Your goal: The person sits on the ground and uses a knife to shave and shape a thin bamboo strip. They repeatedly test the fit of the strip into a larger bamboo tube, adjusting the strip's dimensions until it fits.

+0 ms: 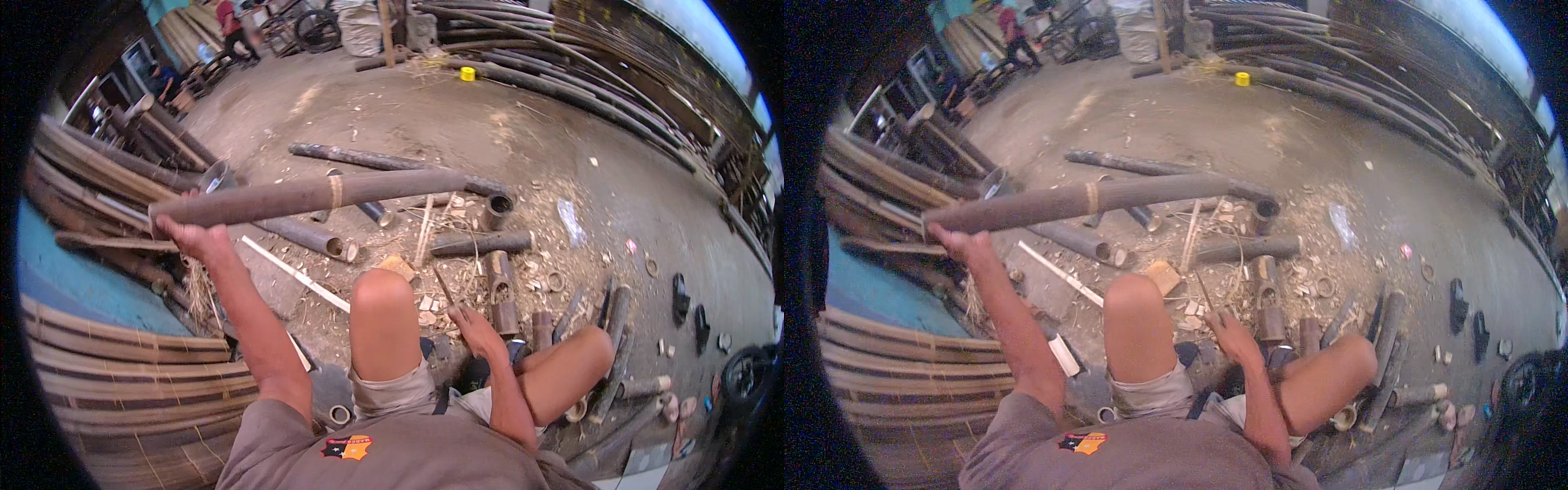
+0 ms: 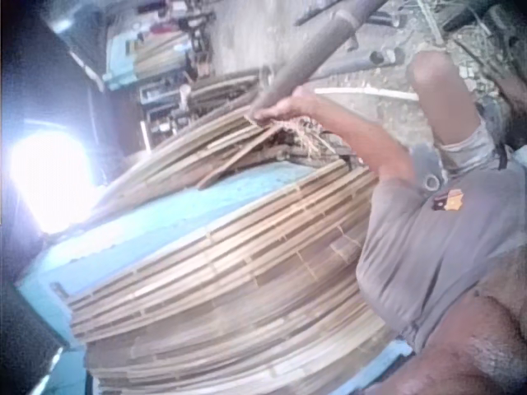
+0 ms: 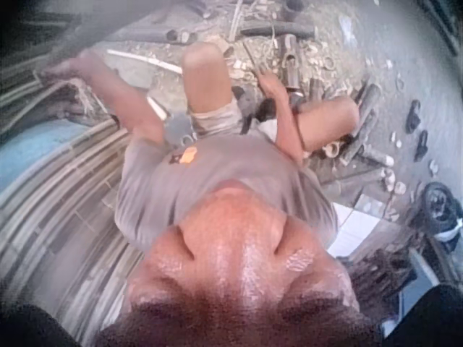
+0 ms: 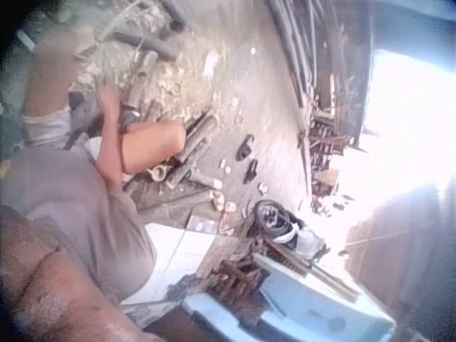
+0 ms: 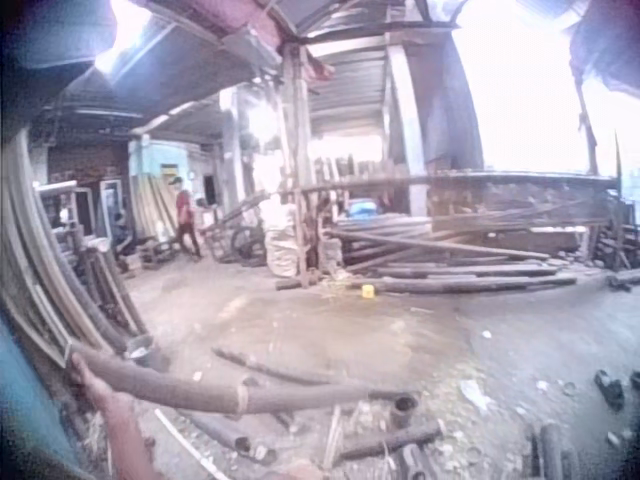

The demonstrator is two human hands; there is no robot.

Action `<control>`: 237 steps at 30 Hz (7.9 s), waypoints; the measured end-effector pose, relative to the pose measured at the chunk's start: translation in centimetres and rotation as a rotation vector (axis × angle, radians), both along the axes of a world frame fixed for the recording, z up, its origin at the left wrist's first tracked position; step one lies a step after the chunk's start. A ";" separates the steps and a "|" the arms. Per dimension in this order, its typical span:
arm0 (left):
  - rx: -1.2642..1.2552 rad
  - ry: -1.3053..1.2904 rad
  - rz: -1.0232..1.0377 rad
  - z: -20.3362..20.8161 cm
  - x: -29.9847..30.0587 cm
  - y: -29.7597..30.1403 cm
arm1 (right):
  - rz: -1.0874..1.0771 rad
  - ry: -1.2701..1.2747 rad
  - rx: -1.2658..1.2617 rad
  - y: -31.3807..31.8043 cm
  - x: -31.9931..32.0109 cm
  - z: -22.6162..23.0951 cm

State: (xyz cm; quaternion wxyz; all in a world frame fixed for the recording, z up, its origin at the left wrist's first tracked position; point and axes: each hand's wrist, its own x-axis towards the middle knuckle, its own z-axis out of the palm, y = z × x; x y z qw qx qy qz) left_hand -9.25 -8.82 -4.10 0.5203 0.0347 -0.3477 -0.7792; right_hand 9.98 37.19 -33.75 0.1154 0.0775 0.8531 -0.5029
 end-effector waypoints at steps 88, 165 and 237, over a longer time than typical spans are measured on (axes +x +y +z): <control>-1.011 -0.107 -0.289 2.3 7.9 19.2 | 0.170 1.084 0.288 -10.7 -6.1 32.7; -1.002 -0.098 -0.344 1.3 7.1 20.5 | 0.180 0.922 0.130 -9.5 -5.5 33.9; -1.640 -0.072 0.188 13.9 -11.9 21.6 | 0.472 0.965 0.403 -0.5 -14.5 39.4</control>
